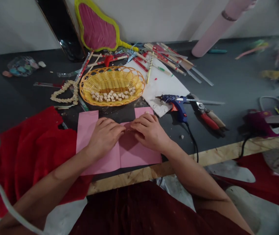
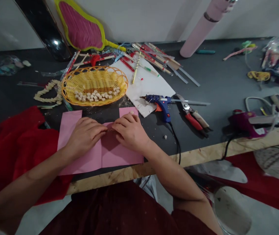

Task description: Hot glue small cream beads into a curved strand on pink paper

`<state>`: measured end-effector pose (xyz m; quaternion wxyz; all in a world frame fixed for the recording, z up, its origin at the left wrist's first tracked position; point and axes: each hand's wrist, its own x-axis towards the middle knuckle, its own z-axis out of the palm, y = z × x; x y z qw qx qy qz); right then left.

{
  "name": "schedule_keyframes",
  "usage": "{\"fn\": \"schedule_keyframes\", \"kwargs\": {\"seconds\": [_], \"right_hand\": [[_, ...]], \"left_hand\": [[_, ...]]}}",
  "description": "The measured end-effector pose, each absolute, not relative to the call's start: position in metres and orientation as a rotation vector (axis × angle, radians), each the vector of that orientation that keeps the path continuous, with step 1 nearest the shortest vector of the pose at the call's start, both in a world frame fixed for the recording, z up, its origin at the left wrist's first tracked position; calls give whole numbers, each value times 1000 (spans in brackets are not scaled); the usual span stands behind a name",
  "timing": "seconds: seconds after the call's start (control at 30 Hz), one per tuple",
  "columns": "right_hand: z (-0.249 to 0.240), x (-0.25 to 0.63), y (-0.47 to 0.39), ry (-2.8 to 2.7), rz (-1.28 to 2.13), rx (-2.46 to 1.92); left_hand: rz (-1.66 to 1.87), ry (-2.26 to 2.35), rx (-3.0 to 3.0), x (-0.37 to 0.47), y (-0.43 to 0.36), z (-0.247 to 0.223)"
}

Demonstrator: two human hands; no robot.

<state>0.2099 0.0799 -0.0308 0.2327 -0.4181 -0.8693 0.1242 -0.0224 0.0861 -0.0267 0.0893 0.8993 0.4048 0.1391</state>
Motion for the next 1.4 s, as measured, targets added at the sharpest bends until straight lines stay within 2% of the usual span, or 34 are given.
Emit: {"fn": "schedule_keyframes", "kwargs": {"seconds": [1.4], "right_hand": [[-40, 202, 81, -2413, 365, -1234]], "left_hand": [[385, 1253, 2742, -20, 85, -26]]}}
